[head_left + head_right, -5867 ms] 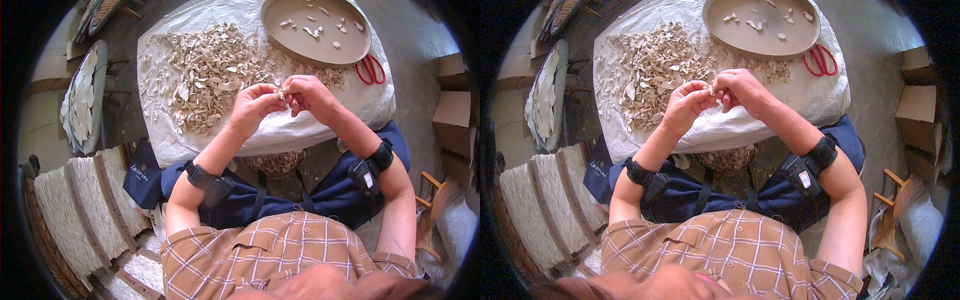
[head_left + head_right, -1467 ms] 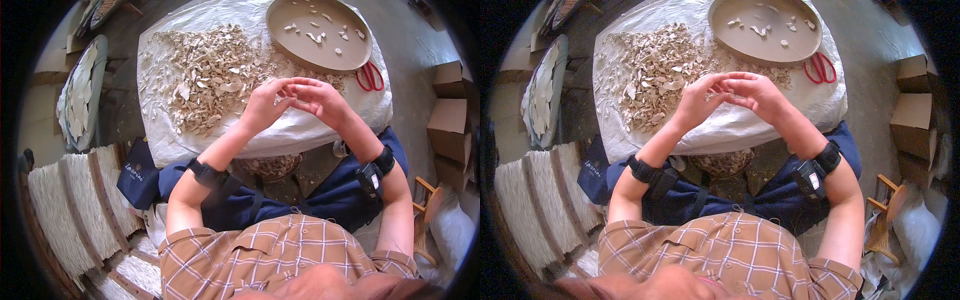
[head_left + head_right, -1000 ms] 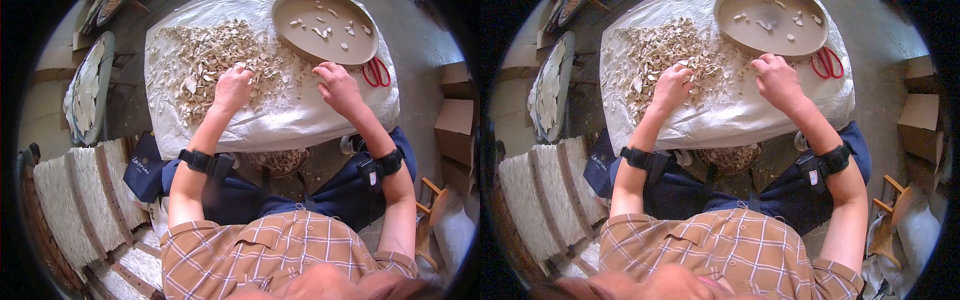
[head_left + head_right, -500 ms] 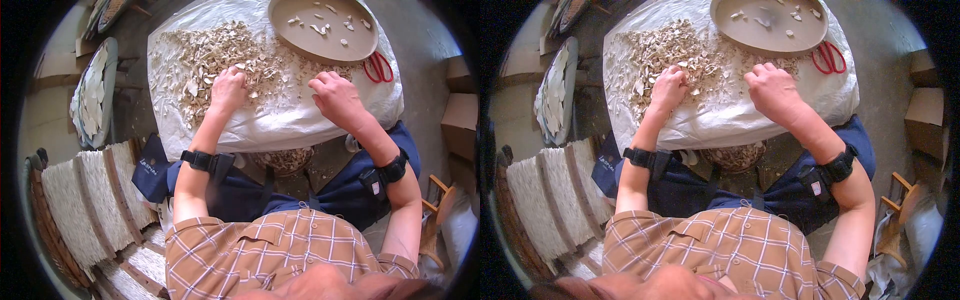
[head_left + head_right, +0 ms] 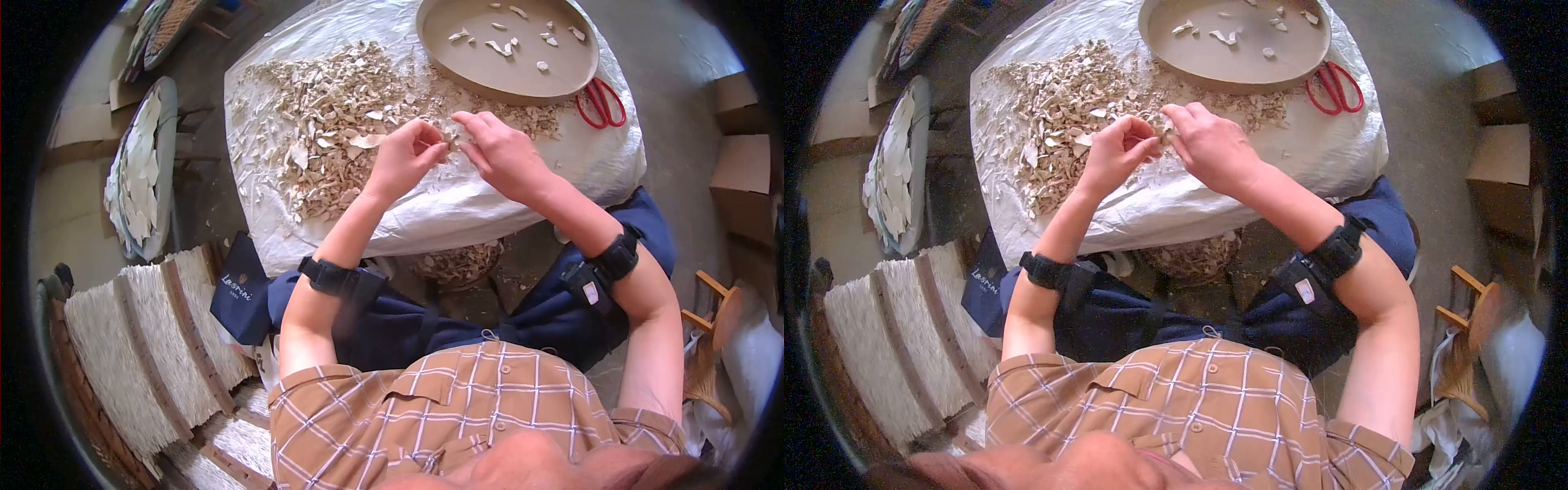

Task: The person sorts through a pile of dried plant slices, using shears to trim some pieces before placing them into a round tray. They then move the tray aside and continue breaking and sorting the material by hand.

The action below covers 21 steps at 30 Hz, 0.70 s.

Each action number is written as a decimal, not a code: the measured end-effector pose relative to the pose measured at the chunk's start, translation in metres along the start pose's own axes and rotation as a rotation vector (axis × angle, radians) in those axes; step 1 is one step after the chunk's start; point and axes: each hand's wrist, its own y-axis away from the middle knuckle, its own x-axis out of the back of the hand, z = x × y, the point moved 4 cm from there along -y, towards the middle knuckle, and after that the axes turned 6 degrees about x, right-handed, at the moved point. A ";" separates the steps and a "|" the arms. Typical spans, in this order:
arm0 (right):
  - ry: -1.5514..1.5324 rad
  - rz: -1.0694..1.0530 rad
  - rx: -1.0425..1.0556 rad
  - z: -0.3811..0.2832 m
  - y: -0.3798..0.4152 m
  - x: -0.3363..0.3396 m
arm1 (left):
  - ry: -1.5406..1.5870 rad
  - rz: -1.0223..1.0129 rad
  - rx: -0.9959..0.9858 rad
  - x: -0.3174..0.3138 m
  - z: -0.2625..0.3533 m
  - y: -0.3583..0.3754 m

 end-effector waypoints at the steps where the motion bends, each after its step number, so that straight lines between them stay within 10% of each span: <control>1: 0.009 0.039 0.026 0.001 -0.003 0.001 | 0.003 -0.002 -0.004 -0.003 0.002 0.000; 8: -0.018 0.085 0.057 0.008 -0.011 0.002 | -0.224 0.249 -0.379 0.006 0.030 0.006; 13: -0.867 -0.044 -0.549 0.014 -0.010 -0.002 | -0.345 0.500 -0.611 0.012 0.041 0.015; 16: -0.996 -0.037 -0.541 0.016 -0.010 0.000 | -0.380 0.447 -0.718 0.006 0.049 0.018; 21: -0.907 0.017 -0.446 0.019 -0.014 0.014 | 0.168 0.211 -0.395 0.007 0.044 0.013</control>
